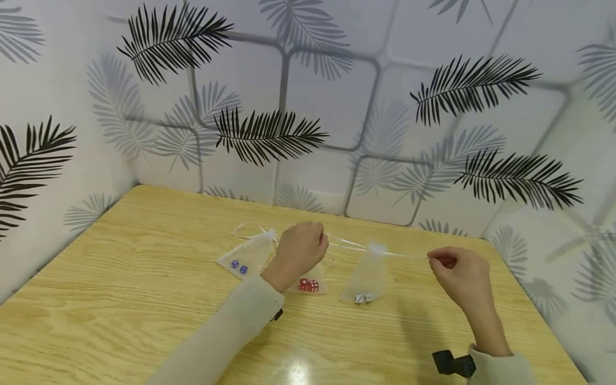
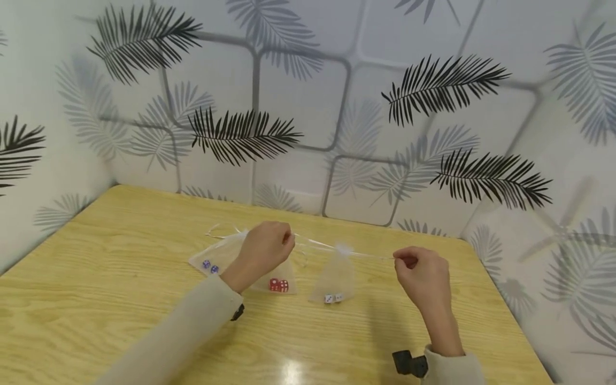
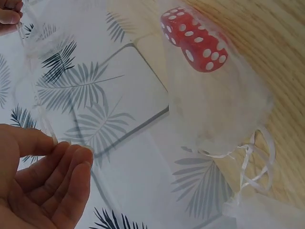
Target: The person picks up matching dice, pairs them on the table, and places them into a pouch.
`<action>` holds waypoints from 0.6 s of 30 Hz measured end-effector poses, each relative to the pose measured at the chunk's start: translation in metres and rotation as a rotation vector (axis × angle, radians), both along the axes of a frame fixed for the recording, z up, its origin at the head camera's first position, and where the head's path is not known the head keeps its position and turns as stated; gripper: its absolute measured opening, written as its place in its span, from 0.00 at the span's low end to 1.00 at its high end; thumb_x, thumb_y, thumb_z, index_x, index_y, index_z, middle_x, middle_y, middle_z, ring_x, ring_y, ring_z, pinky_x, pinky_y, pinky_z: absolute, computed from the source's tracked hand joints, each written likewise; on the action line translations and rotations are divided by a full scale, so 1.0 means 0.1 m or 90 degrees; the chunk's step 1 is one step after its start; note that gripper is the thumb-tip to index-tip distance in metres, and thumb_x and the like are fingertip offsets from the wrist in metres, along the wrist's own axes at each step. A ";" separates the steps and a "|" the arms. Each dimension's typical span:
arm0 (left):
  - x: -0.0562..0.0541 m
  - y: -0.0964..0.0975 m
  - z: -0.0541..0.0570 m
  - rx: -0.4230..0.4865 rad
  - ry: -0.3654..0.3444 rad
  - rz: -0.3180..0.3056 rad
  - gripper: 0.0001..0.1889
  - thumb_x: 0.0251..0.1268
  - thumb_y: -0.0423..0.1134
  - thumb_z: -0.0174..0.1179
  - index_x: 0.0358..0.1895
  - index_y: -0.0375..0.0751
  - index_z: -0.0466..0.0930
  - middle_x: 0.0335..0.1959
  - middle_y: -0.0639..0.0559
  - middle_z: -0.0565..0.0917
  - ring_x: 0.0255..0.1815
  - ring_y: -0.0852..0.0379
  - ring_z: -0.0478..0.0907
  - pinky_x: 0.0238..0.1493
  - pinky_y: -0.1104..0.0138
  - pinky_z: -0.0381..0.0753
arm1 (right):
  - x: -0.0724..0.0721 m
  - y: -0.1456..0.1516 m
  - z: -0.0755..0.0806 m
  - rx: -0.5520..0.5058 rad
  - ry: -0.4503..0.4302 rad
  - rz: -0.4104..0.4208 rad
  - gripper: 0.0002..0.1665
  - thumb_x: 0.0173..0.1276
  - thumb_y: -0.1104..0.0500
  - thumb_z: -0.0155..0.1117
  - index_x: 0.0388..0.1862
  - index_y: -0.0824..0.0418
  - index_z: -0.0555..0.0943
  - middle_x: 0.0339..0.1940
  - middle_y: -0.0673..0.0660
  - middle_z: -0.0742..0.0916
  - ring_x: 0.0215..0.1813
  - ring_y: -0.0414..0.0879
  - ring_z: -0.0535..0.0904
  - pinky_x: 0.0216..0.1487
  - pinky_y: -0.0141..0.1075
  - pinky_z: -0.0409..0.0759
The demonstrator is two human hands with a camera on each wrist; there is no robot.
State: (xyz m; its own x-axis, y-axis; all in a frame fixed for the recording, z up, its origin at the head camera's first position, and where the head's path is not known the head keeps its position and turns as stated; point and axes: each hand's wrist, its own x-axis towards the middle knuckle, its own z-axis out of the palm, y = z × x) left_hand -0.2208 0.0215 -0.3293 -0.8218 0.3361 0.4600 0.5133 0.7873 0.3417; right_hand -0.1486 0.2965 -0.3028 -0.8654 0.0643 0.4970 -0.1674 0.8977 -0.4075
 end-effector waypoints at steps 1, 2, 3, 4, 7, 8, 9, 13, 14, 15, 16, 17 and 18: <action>-0.02 0.01 -0.01 -0.003 -0.007 0.008 0.20 0.66 0.34 0.52 0.14 0.45 0.63 0.12 0.56 0.64 0.14 0.63 0.56 0.14 0.73 0.55 | -0.03 0.00 -0.02 -0.003 -0.007 -0.006 0.09 0.60 0.66 0.61 0.34 0.65 0.87 0.24 0.58 0.86 0.23 0.38 0.76 0.24 0.31 0.72; -0.05 0.03 -0.02 -0.009 -0.013 0.018 0.21 0.67 0.35 0.52 0.13 0.46 0.62 0.11 0.56 0.63 0.13 0.63 0.55 0.13 0.73 0.54 | -0.05 0.00 -0.04 -0.007 -0.015 -0.012 0.09 0.61 0.65 0.60 0.34 0.66 0.87 0.25 0.58 0.87 0.23 0.40 0.76 0.25 0.32 0.72; -0.07 0.05 -0.02 -0.016 -0.017 0.028 0.21 0.68 0.36 0.52 0.13 0.46 0.62 0.11 0.56 0.62 0.13 0.63 0.55 0.13 0.73 0.54 | -0.07 0.00 -0.06 -0.012 -0.025 -0.016 0.09 0.61 0.65 0.60 0.35 0.66 0.87 0.25 0.59 0.87 0.24 0.41 0.77 0.25 0.33 0.73; -0.08 0.06 -0.03 -0.020 -0.022 0.036 0.21 0.68 0.37 0.52 0.13 0.46 0.62 0.11 0.57 0.62 0.12 0.63 0.55 0.12 0.74 0.55 | -0.10 -0.01 -0.08 -0.017 -0.033 -0.018 0.10 0.62 0.65 0.60 0.36 0.67 0.87 0.26 0.60 0.87 0.24 0.43 0.77 0.25 0.33 0.73; -0.10 0.09 -0.06 -0.027 -0.045 0.041 0.22 0.69 0.37 0.53 0.13 0.46 0.61 0.10 0.57 0.60 0.11 0.64 0.54 0.11 0.74 0.54 | -0.17 -0.04 -0.13 -0.028 -0.057 -0.016 0.10 0.63 0.64 0.60 0.37 0.68 0.86 0.28 0.62 0.87 0.25 0.46 0.79 0.26 0.36 0.75; -0.11 0.10 -0.08 -0.031 -0.052 0.040 0.23 0.69 0.37 0.53 0.13 0.46 0.60 0.09 0.58 0.60 0.10 0.64 0.54 0.11 0.74 0.54 | -0.18 -0.06 -0.15 -0.031 -0.065 -0.012 0.10 0.63 0.64 0.60 0.37 0.69 0.86 0.28 0.63 0.87 0.25 0.47 0.79 0.26 0.37 0.76; -0.10 0.11 -0.10 -0.029 -0.060 0.038 0.23 0.69 0.37 0.53 0.13 0.46 0.59 0.09 0.58 0.59 0.10 0.64 0.54 0.10 0.75 0.53 | -0.20 -0.07 -0.17 -0.035 -0.076 -0.009 0.10 0.64 0.64 0.60 0.38 0.69 0.85 0.28 0.63 0.87 0.26 0.48 0.79 0.27 0.38 0.76; -0.09 0.16 -0.18 -0.044 -0.075 0.024 0.24 0.68 0.35 0.52 0.12 0.47 0.56 0.08 0.59 0.56 0.09 0.65 0.50 0.09 0.75 0.50 | -0.24 -0.15 -0.24 -0.047 -0.118 0.005 0.10 0.64 0.63 0.61 0.37 0.69 0.85 0.28 0.63 0.86 0.27 0.50 0.80 0.28 0.39 0.78; -0.09 0.18 -0.19 -0.052 -0.076 0.022 0.24 0.68 0.35 0.52 0.12 0.47 0.56 0.08 0.59 0.55 0.09 0.65 0.50 0.09 0.75 0.50 | -0.25 -0.16 -0.26 -0.049 -0.130 0.009 0.10 0.64 0.63 0.61 0.37 0.69 0.85 0.28 0.63 0.86 0.27 0.50 0.80 0.27 0.39 0.78; -0.09 0.20 -0.21 -0.062 -0.074 0.020 0.24 0.68 0.35 0.52 0.12 0.47 0.56 0.09 0.59 0.55 0.09 0.65 0.49 0.09 0.75 0.50 | -0.26 -0.18 -0.27 -0.051 -0.139 0.013 0.10 0.64 0.63 0.61 0.37 0.69 0.85 0.28 0.62 0.86 0.27 0.49 0.80 0.27 0.39 0.78; -0.09 0.22 -0.22 -0.076 -0.074 0.019 0.23 0.68 0.35 0.52 0.12 0.47 0.56 0.09 0.58 0.56 0.09 0.65 0.50 0.09 0.74 0.50 | -0.27 -0.20 -0.29 -0.054 -0.146 0.016 0.10 0.64 0.63 0.61 0.37 0.69 0.85 0.28 0.62 0.86 0.27 0.49 0.80 0.27 0.38 0.78; -0.09 0.24 -0.24 -0.088 -0.076 0.017 0.23 0.68 0.35 0.52 0.13 0.47 0.57 0.09 0.58 0.56 0.09 0.65 0.50 0.09 0.74 0.51 | -0.28 -0.21 -0.31 -0.058 -0.152 0.020 0.10 0.64 0.63 0.61 0.37 0.69 0.85 0.28 0.62 0.86 0.27 0.49 0.80 0.27 0.38 0.78; -0.10 0.26 -0.25 -0.101 -0.075 0.017 0.22 0.67 0.35 0.52 0.13 0.47 0.58 0.09 0.58 0.57 0.09 0.65 0.51 0.09 0.74 0.52 | -0.29 -0.22 -0.33 -0.062 -0.157 0.026 0.10 0.64 0.63 0.61 0.37 0.69 0.84 0.28 0.62 0.86 0.27 0.48 0.80 0.27 0.38 0.78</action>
State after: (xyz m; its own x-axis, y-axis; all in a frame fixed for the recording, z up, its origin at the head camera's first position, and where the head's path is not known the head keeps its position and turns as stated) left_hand -0.2307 0.0480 -0.3545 -0.8766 0.3736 0.3033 0.4550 0.8489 0.2691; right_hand -0.1777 0.2741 -0.3360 -0.9626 0.0642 0.2632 -0.0872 0.8465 -0.5251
